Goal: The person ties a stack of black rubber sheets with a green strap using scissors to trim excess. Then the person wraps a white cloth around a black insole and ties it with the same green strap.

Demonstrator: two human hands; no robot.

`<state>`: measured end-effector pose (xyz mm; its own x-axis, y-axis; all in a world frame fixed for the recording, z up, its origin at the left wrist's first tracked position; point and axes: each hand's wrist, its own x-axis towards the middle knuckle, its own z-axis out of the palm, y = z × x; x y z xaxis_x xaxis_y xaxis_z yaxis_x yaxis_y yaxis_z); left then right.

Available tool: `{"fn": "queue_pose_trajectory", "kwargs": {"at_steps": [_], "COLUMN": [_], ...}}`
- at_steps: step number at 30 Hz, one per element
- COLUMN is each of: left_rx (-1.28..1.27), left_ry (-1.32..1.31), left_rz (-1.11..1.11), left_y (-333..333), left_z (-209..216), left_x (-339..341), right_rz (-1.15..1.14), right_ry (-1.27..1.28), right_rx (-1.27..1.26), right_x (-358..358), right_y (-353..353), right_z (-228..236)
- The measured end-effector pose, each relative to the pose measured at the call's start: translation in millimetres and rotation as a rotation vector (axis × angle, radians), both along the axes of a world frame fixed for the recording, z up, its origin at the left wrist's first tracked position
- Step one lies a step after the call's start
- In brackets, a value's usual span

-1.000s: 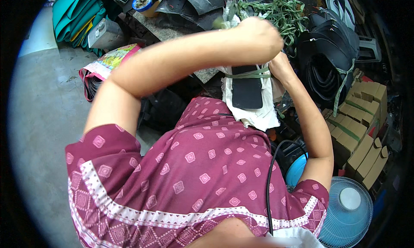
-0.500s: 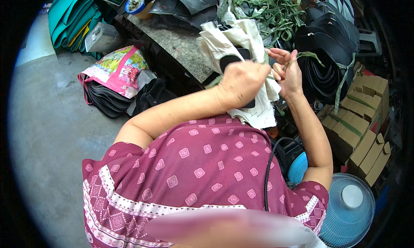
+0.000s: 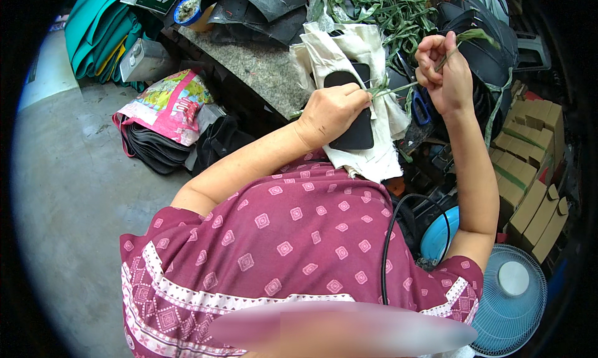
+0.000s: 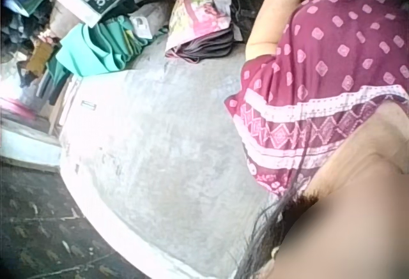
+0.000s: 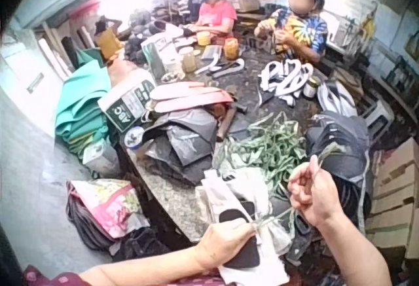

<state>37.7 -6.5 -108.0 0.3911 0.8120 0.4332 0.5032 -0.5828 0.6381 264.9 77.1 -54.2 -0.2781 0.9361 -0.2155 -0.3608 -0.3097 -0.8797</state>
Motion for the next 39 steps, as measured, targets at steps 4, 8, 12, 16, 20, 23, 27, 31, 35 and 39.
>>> {"fn": "queue_pose_trajectory", "kwargs": {"at_steps": [4, 8, 12, 16, 20, 23, 27, 31, 35, 39], "left_rx": [0.077, 0.068, -0.055, -0.203, -0.271, -0.308, -0.379, -0.441, -0.373, -0.367], "left_ry": [-0.007, 0.088, -0.001, -0.052, -0.093, -0.112, -0.140, -0.172, -0.096, -0.068], "left_rz": [-0.007, -0.014, 0.060, 0.118, 0.101, 0.040, -0.039, -0.047, -0.022, 0.026], "left_y": [1.5, 5.1, 9.4, 11.8, 11.9, 10.9, 9.7, 6.8, 3.6, 4.1], "left_z": [-6.7, -5.8, 0.6, 6.4, 8.6, 8.9, 8.2, 7.9, 6.9, 5.5], "left_x": [-1.9, 1.0, 7.3, 7.9, 3.5, -2.8, -16.7, -23.5, -15.4, -3.5], "right_rz": [-0.107, -0.061, 0.130, 0.211, 0.256, 0.286, 0.184, 0.229, 0.254, 0.247], "right_ry": [-0.050, -0.236, -0.966, -0.816, -0.615, -0.545, -0.252, -0.272, -0.434, -0.462], "right_rx": [-0.083, 0.134, 0.237, -0.183, 0.099, 0.315, 0.038, 0.104, 0.105, 0.207], "right_x": [3.6, 6.6, 32.8, 59.8, 48.4, 25.1, 5.3, 7.6, 17.6, 27.4], "right_y": [2.5, 0.8, 4.8, -10.0, -34.6, -43.0, -40.3, -37.1, -37.2, -39.3], "right_z": [-5.6, 7.1, 32.6, 14.3, -39.5, -65.0, -73.6, -76.8, -90.6, -108.4]}}
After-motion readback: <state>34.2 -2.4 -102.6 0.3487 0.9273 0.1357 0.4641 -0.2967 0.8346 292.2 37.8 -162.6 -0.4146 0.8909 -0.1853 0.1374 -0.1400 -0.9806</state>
